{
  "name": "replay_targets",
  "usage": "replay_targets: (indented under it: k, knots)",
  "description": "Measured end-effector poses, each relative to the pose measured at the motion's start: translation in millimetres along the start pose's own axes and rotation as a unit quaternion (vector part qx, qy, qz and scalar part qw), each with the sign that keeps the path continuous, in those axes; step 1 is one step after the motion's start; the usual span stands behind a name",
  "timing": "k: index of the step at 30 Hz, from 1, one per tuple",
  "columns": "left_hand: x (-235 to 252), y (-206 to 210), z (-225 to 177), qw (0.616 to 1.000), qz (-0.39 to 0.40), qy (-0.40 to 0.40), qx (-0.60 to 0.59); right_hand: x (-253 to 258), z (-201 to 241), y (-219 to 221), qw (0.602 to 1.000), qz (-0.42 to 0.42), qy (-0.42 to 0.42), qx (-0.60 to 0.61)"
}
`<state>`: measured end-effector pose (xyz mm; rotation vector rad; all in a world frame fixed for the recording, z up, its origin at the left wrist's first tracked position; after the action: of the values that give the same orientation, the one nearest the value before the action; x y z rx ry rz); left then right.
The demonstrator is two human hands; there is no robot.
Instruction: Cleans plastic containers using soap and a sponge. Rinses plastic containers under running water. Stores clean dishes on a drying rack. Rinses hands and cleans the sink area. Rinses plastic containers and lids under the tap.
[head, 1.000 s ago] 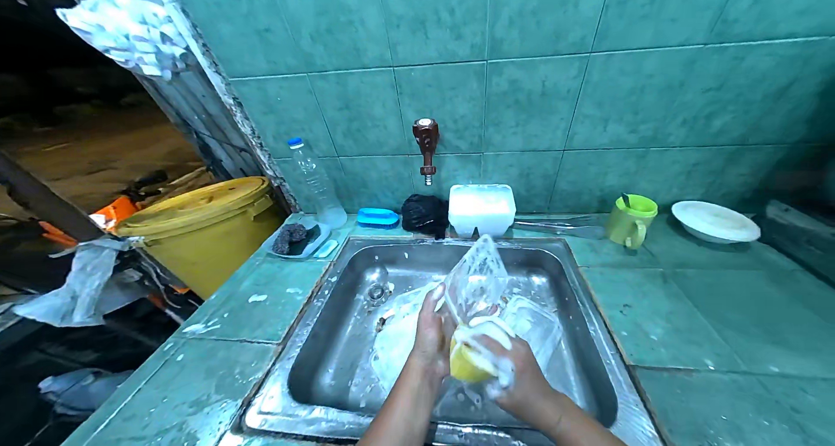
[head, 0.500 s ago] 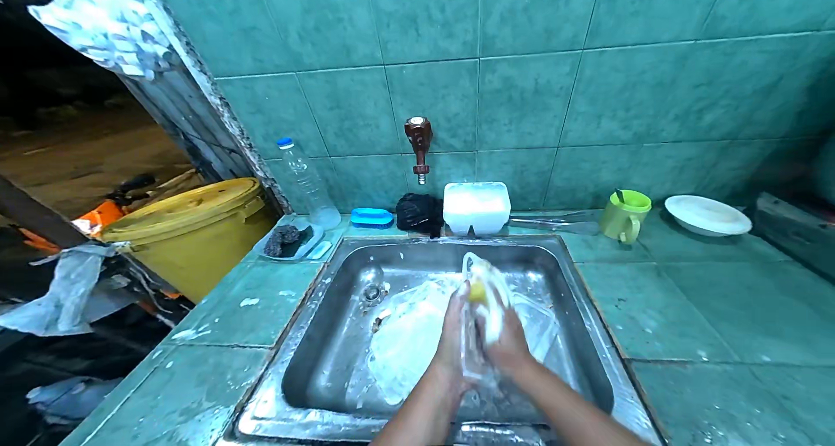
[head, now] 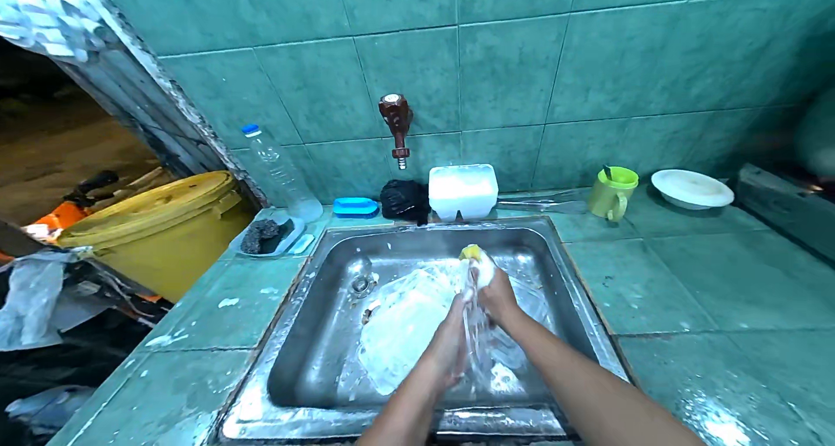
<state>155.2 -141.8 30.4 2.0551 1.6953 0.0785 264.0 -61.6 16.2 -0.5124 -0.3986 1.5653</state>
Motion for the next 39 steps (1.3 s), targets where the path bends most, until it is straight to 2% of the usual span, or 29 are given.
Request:
replay_targets:
  k: [2,4,6,9,11,13,14,16,18,22,26,29,31,36,39]
  knots:
    - [12,-19,-10,0.983,-0.003,0.035,0.181,9,-9,-11,1.000,0.008,-0.008,-0.010]
    - [31,-46,-20,0.932,-0.043,0.062,0.355,12,-19,-28,0.999,0.017,0.008,-0.028]
    - [45,-70,-22,0.854,-0.079,0.010,0.514,13,-32,-43,0.998,0.007,0.045,-0.041]
    - [54,-74,-19,0.736,-0.081,-0.115,0.662,10,-43,-59,0.991,0.019,0.108,-0.079]
    - [62,-60,-9,0.702,-0.070,-0.095,0.702,9,-54,-57,0.981,0.064,0.145,-0.116]
    - [69,-36,7,0.708,-0.013,-0.031,0.705,8,-64,-51,0.969,0.110,0.173,-0.140]
    - [73,-24,18,0.706,0.033,-0.025,0.707,6,-68,-47,0.963,0.129,0.181,-0.151]
    - [81,-6,45,0.686,0.092,-0.076,0.718,3,-74,-39,0.952,0.159,0.194,-0.178]
    - [87,2,64,0.664,0.094,-0.135,0.729,0,-72,-35,0.947,0.168,0.197,-0.192]
    - [96,7,66,0.651,0.063,-0.164,0.738,1,-76,-37,0.950,0.158,0.212,-0.165]
    - [96,2,49,0.672,0.059,-0.157,0.722,2,-84,-45,0.960,0.123,0.244,-0.064]
    - [93,3,43,0.671,0.060,-0.148,0.724,0,-83,-47,0.961,0.103,0.257,-0.013]
    - [91,2,42,0.685,0.051,-0.141,0.713,-1,-83,-46,0.961,0.096,0.261,0.014]
    - [87,-10,28,0.780,0.017,-0.110,0.616,-4,-83,-45,0.957,0.043,0.272,0.093]
    - [83,-12,22,0.784,0.014,-0.082,0.616,-5,-87,-46,0.948,0.002,0.277,0.158]
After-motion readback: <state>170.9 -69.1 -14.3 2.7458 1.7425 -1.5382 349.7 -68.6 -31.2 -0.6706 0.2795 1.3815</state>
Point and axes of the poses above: each hand's wrist, its own x-axis towards the middle knuckle, its own y-axis out of the palm, z = x × y, the point moved 2 cm from there along x, towards the middle knuckle, and after that the axes turned 3 degrees about y, right-handed, at the moved point
